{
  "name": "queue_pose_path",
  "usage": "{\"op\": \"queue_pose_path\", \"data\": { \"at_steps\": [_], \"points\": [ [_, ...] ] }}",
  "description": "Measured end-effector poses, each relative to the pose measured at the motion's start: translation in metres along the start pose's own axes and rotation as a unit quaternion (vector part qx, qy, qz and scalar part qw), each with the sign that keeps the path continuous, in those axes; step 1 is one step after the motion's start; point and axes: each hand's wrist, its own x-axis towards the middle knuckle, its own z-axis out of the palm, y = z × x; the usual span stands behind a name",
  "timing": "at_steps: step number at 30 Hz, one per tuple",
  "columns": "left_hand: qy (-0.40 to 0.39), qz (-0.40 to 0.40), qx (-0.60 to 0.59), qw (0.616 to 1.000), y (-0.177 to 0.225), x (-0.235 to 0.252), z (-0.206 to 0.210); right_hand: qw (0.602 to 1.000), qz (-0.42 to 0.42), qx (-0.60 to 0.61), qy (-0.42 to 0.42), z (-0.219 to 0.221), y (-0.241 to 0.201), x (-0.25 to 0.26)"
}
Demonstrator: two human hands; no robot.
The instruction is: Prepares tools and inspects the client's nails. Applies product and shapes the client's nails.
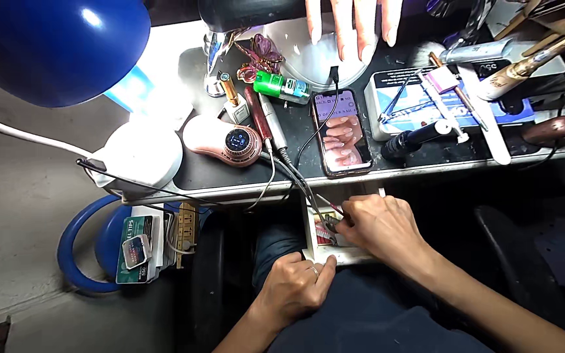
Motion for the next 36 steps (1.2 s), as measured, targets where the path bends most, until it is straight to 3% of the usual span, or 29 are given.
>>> {"op": "queue_pose_path", "data": {
  "at_steps": [2, 5, 7, 11, 13, 16, 19, 21, 24, 26, 30, 33, 36],
  "points": [
    [0.011, -0.007, 0.007, 1.000, 0.000, 0.000, -0.002, 0.993, -0.051, 0.008, 0.108, 0.003, 0.011, -0.011],
    [0.027, -0.041, 0.010, 0.999, -0.006, 0.001, -0.003, 0.949, -0.117, 0.069, 0.285, 0.002, 0.028, -0.024],
    [0.029, -0.083, 0.017, 0.996, -0.008, 0.005, 0.000, 0.926, -0.160, 0.084, 0.331, -0.012, 0.034, -0.032],
    [0.058, -0.176, 0.043, 0.982, -0.010, 0.026, 0.009, 0.943, -0.222, 0.083, 0.233, -0.039, 0.055, -0.049],
    [0.067, -0.195, -0.054, 0.977, -0.007, 0.048, -0.001, 0.949, -0.247, 0.097, 0.169, -0.051, 0.072, -0.060],
    [0.006, -0.085, -0.190, 0.978, 0.001, 0.085, -0.032, 0.933, -0.288, 0.214, 0.013, -0.078, 0.089, -0.073],
    [0.003, 0.030, -0.153, 0.988, -0.001, 0.110, -0.033, 0.879, -0.313, 0.342, -0.106, -0.100, 0.102, -0.071],
    [0.031, 0.047, -0.111, 0.992, -0.004, 0.121, -0.032, 0.841, -0.317, 0.416, -0.139, -0.108, 0.111, -0.069],
    [0.085, 0.020, -0.109, 0.990, -0.005, 0.132, -0.032, 0.758, -0.282, 0.576, -0.121, -0.105, 0.123, -0.070],
    [0.092, 0.014, -0.127, 0.987, 0.004, 0.137, -0.032, 0.760, -0.276, 0.585, -0.070, -0.094, 0.117, -0.069],
    [0.097, 0.006, -0.159, 0.983, 0.015, 0.137, -0.024, 0.779, -0.241, 0.564, 0.130, -0.072, 0.090, -0.068],
    [0.068, -0.004, -0.188, 0.980, 0.010, 0.136, -0.031, 0.745, -0.205, 0.627, 0.101, -0.080, 0.094, -0.067],
    [0.059, -0.003, -0.208, 0.976, 0.009, 0.137, -0.038, 0.732, -0.244, 0.635, 0.034, -0.085, 0.090, -0.057]
  ]
}}
